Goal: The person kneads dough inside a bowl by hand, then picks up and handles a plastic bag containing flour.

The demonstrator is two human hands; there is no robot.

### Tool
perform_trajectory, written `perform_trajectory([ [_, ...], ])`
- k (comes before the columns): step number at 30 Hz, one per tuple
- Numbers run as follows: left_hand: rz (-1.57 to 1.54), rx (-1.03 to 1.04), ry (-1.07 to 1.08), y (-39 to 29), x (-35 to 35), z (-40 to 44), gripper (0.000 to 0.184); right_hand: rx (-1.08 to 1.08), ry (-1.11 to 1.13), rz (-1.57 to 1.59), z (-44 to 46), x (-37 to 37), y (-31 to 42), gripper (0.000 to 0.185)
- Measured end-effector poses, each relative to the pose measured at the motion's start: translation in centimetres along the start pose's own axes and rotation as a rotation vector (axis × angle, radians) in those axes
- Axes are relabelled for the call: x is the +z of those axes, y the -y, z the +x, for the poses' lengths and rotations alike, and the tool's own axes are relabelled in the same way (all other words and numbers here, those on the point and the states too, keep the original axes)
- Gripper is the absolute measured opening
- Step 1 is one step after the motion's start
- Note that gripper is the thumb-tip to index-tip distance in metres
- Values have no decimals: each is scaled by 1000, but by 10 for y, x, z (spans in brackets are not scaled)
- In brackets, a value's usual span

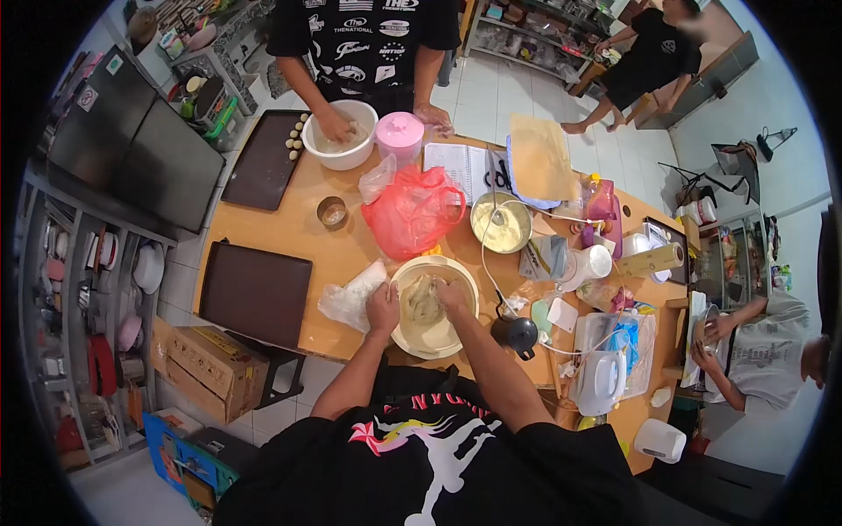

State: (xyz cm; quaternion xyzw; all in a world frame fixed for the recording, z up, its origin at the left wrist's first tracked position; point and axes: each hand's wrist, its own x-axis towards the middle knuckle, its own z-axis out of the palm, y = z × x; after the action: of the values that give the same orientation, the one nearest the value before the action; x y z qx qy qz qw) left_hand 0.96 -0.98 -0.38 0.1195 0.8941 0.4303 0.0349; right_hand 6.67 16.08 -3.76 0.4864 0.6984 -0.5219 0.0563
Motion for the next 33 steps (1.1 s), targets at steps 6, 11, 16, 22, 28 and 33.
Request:
perform_trajectory([
  [6,32,7,-3,-1,0,0,33,-405,19,-429,-42,1,30,46],
  [11,53,20,-5,1,-2,1,32,-651,243,-449,-92,-17,44,44],
  [16,61,21,-27,3,1,0,34,-1126,100,-502,-105,-39,7,31],
  [22,37,-5,-22,0,1,0,36,-847,268,-917,-100,-31,4,17],
  [28,43,24,-42,0,0,0,36,-814,98,-954,-112,4,20,16],
  [33,-1,74,-76,5,3,-1,37,-600,11,-827,-107,29,25,23],
])
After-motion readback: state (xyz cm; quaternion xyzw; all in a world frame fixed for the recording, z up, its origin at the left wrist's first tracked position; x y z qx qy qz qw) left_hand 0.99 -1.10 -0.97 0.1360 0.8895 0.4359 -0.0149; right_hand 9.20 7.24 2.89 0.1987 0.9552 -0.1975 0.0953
